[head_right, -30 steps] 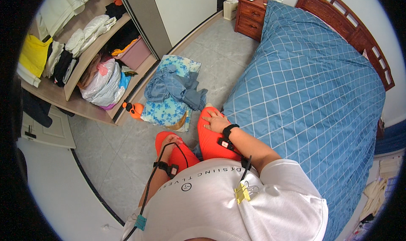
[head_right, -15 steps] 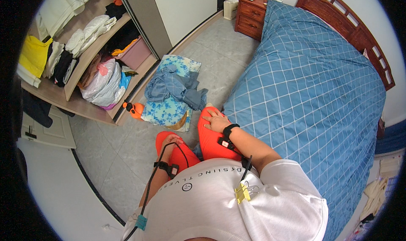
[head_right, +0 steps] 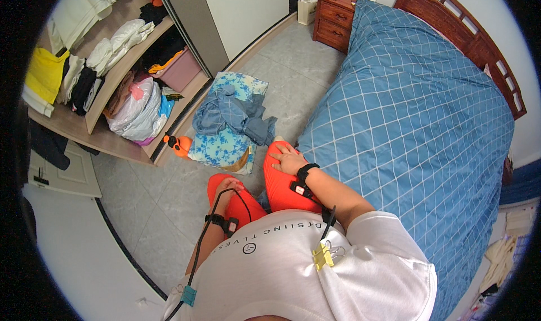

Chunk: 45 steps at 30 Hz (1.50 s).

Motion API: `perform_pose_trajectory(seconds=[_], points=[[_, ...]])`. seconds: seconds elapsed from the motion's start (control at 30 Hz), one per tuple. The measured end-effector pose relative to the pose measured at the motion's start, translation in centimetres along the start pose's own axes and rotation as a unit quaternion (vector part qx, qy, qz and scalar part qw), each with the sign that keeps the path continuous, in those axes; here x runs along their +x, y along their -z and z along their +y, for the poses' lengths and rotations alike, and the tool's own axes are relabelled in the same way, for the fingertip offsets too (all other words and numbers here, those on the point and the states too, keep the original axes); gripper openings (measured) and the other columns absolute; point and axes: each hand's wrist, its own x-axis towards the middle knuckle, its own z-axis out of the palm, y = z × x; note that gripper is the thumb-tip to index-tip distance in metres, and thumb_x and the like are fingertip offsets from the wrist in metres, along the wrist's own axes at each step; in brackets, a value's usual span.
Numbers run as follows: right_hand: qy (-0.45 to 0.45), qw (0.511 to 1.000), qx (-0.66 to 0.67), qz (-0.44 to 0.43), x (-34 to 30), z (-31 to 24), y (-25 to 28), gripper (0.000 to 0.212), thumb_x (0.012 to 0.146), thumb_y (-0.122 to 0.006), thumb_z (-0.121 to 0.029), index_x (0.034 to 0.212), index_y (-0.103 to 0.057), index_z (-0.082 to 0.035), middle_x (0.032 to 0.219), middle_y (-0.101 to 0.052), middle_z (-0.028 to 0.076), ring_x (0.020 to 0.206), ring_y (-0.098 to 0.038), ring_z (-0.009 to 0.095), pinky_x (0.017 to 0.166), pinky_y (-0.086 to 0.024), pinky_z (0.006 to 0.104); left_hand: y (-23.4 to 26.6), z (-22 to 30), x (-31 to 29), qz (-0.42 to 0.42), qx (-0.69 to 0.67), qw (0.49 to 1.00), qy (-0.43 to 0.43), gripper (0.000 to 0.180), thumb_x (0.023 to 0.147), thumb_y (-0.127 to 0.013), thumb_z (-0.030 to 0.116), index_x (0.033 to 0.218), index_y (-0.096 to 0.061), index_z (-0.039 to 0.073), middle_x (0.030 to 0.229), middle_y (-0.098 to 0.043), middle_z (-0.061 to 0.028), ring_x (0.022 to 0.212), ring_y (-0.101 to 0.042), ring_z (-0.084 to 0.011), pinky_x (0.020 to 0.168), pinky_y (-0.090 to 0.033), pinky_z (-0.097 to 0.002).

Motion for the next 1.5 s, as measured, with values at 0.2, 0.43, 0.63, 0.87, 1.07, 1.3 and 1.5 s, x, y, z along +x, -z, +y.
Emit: perform_pose_trajectory(seconds=[0.2,0.43,0.63,0.87,1.07,1.3,1.5], points=[[0.0,1.0,-0.001,0.0,0.1,0.1,-0.1,0.057,0.086,-0.053,-0.051,0.138,-0.042,-0.03,0.151,-0.022,0.009,0.139,-0.017,0.037,0.104,-0.026,0.0617,0.1,-0.5,0.2,-0.011,-0.002,1.0,0.003,0.013,0.093,-0.052,0.012,0.099,-0.056,0.002,0.085,-0.063,-0.0065,0.081,-0.064,-0.0176,0.072,-0.046,-0.0244],[-0.006,1.0,-0.004,-0.004,0.1,0.2,-0.1,0.057,0.086,-0.053,-0.05,0.138,-0.042,-0.03,0.151,-0.023,0.01,0.139,-0.018,0.037,0.103,-0.027,0.062,-0.1,-0.4,0.1,-0.035,0.031,0.999,0.01,0.012,0.093,-0.053,0.012,0.098,-0.057,0.002,0.085,-0.063,-0.0078,0.081,-0.064,-0.019,0.073,-0.046,-0.0262],[-0.007,1.0,0.002,0.0,0.0,0.2,-0.1,0.057,0.086,-0.054,-0.05,0.138,-0.042,-0.03,0.151,-0.023,0.01,0.139,-0.018,0.037,0.103,-0.027,0.0626,-0.2,-0.3,0.0,-0.044,0.031,0.999,0.004,0.013,0.093,-0.054,0.012,0.097,-0.057,0.0,0.084,-0.062,-0.0084,0.077,-0.062,-0.0186,0.076,-0.047,-0.0294],[0.0,1.0,0.003,0.009,0.1,0.3,-0.3,0.057,0.086,-0.054,-0.05,0.138,-0.042,-0.03,0.151,-0.023,0.01,0.139,-0.019,0.037,0.103,-0.027,0.0622,0.1,-0.8,0.0,-0.06,0.034,0.998,-0.013,0.011,0.093,-0.054,0.009,0.096,-0.057,-0.001,0.083,-0.059,-0.0076,0.076,-0.061,-0.0176,0.076,-0.048,-0.0288],[0.009,1.0,0.002,0.015,-0.1,0.3,-0.3,0.057,0.085,-0.054,-0.05,0.137,-0.044,-0.029,0.15,-0.025,0.01,0.138,-0.019,0.038,0.103,-0.027,0.0613,-0.2,-1.2,-0.3,-0.032,0.152,0.985,-0.069,0.015,0.094,-0.049,0.013,0.091,-0.059,0.002,0.071,-0.061,-0.0054,0.068,-0.059,-0.0154,0.069,-0.046,-0.0275],[0.011,1.0,0.005,0.017,-0.1,0.4,-0.4,0.056,0.086,-0.054,-0.05,0.137,-0.044,-0.028,0.15,-0.025,0.011,0.138,-0.02,0.039,0.103,-0.027,0.0614,-1.4,1.2,-1.3,-0.026,0.187,0.982,-0.002,0.016,0.093,-0.052,0.016,0.092,-0.061,0.003,0.075,-0.06,-0.0027,0.063,-0.055,-0.0116,0.061,-0.044,-0.0241],[0.006,1.0,0.012,0.016,-0.3,0.3,-0.2,0.056,0.086,-0.054,-0.049,0.137,-0.044,-0.029,0.151,-0.023,0.012,0.138,-0.019,0.038,0.103,-0.027,0.0623,-2.1,1.3,-1.4,0.007,0.168,0.986,-0.002,0.016,0.093,-0.05,0.013,0.09,-0.061,0.002,0.076,-0.06,-0.0035,0.068,-0.056,-0.0138,0.066,-0.045,-0.0254]])
